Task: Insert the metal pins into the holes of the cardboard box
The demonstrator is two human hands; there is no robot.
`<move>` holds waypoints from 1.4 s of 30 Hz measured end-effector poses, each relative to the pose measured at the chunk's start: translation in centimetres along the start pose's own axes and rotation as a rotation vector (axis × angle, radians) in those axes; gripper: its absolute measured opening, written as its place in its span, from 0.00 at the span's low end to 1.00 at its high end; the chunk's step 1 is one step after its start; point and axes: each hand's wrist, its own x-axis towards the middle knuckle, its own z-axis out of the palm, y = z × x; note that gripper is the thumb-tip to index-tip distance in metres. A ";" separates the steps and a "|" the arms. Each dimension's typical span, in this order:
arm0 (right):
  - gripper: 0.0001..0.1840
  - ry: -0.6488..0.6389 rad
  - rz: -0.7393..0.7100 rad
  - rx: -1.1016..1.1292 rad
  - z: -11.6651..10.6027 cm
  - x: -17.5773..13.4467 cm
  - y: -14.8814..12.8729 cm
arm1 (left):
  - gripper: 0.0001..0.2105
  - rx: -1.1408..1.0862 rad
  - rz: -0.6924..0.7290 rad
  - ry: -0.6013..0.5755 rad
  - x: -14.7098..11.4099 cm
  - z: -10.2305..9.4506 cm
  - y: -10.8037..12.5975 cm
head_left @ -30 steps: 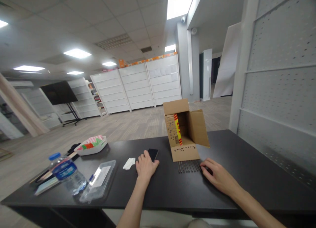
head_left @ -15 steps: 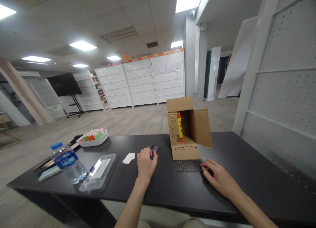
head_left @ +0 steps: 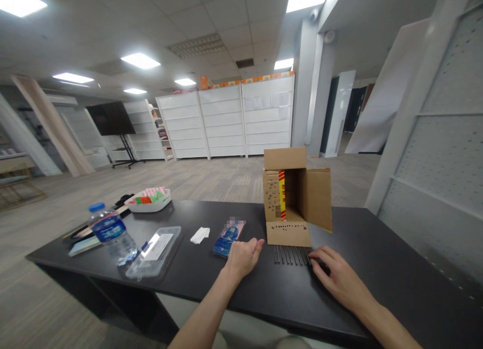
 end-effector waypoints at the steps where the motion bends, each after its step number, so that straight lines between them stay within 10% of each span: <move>1: 0.12 0.012 -0.018 -0.010 0.1 0.2 -0.1 | 0.23 -0.017 0.010 0.003 0.0 0.0 0.0; 26: 0.16 -0.139 -0.261 -0.158 3.0 4.4 -5.0 | 0.19 -0.160 -0.004 0.036 0.0 -0.3 -0.1; 42: 0.09 -0.132 -0.441 -0.107 2.8 8.6 -3.8 | 0.16 -0.229 0.113 0.514 8.8 -1.6 2.8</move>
